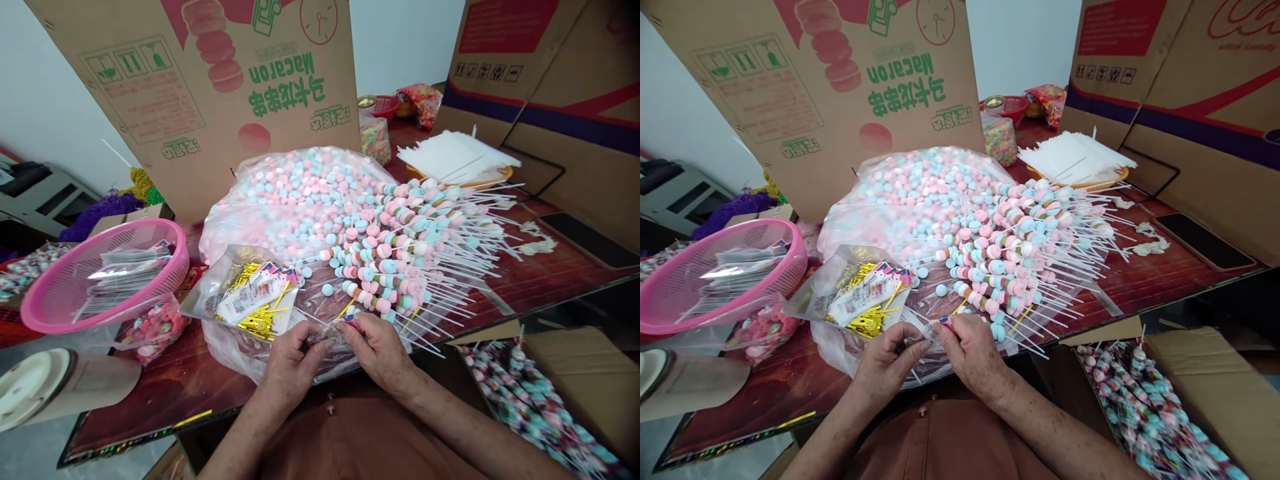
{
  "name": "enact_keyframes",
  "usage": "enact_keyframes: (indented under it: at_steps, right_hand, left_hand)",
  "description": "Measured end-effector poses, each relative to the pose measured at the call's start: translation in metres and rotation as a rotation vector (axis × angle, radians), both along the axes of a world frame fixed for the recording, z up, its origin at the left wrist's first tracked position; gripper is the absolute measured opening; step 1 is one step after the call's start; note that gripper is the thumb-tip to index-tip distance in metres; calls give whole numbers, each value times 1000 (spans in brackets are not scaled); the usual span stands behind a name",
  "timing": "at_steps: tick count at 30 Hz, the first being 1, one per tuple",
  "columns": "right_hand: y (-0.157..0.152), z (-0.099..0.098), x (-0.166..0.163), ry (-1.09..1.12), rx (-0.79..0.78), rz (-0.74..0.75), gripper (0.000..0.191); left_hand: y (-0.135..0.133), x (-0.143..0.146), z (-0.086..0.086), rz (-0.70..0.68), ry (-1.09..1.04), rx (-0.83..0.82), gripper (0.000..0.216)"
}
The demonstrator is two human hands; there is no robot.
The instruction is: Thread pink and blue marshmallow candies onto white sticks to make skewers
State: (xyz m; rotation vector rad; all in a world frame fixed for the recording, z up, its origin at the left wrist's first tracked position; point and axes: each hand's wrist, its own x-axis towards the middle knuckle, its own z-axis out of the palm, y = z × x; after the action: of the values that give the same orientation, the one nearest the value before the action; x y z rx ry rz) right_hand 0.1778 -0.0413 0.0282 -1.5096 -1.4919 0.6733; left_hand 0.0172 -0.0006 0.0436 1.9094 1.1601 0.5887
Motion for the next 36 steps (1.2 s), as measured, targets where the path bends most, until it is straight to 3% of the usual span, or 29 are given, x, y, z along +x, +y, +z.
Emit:
enact_keyframes:
  at_steps: [5,8,13,16,18,23,29,33,36]
  right_hand:
    - [8,9,8,245,-144,137,34]
    - [13,13,7,282,-186,260,25]
    - [12,16,-5,175,-33,148,24]
    - [10,15,-11,165,43,122,25]
    - [10,15,-14,195,43,121,26]
    - [13,15,-13,218,17,124,33]
    - [15,13,-15,231,8,90,38]
    - [14,11,-14,228,42,98,33]
    - [18,14,-8,322,-42,95,24]
  left_hand:
    - [6,-7,8,-152,42,32,18]
    - [15,-16,19,-199,135,71,25]
    - [28,-37,39,-308,370,153,30]
    - [23,-40,42,-98,429,386,28]
    - [16,-35,36,52,359,463,37]
    - [1,-21,15,116,49,162,24]
    - [5,-26,26,2,144,231,22]
    - [6,-27,26,92,58,92,25]
    - [5,-28,19,100,14,50,27]
